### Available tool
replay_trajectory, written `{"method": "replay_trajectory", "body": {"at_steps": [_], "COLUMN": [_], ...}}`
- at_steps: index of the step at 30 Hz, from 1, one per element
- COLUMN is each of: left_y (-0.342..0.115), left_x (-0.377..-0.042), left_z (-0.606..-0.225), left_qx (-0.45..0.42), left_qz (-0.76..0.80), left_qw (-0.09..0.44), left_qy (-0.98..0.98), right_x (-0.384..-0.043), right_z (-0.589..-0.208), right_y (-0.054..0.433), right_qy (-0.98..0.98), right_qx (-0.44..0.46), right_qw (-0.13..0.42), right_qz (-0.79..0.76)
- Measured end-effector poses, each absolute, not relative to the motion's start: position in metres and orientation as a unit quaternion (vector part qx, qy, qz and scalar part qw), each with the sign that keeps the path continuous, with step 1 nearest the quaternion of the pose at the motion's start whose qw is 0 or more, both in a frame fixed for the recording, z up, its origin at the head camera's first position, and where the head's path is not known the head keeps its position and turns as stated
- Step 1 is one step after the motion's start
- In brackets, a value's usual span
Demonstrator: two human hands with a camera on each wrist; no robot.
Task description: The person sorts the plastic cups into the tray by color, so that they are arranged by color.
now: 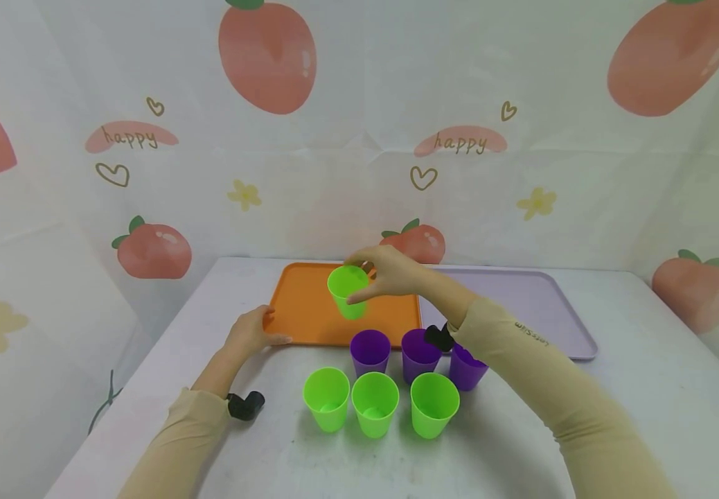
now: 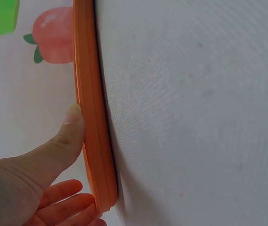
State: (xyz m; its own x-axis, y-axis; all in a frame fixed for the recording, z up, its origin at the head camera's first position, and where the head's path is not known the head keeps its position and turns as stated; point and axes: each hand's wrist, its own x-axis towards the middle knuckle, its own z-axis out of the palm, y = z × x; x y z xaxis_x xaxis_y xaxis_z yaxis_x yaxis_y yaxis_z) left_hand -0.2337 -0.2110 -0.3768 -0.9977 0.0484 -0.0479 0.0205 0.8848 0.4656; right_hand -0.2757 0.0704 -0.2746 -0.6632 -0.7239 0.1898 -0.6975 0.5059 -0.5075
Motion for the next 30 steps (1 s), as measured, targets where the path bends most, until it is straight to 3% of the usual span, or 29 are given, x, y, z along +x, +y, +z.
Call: {"method": "replay_trajectory", "body": {"at_steps": [30], "left_y": [-0.212], "left_x": [-0.236], "left_z": [-0.378], "left_qx": [0.015], "left_qz": [0.245], "left_qw": [0.034], "left_qy": [0.969], "right_x": [-0.288], "right_z": [-0.286], "right_y": [0.005], "right_qy": [0.883], "right_qx": [-0.392], "right_qw": [0.060], "right_qz": [-0.251]}}
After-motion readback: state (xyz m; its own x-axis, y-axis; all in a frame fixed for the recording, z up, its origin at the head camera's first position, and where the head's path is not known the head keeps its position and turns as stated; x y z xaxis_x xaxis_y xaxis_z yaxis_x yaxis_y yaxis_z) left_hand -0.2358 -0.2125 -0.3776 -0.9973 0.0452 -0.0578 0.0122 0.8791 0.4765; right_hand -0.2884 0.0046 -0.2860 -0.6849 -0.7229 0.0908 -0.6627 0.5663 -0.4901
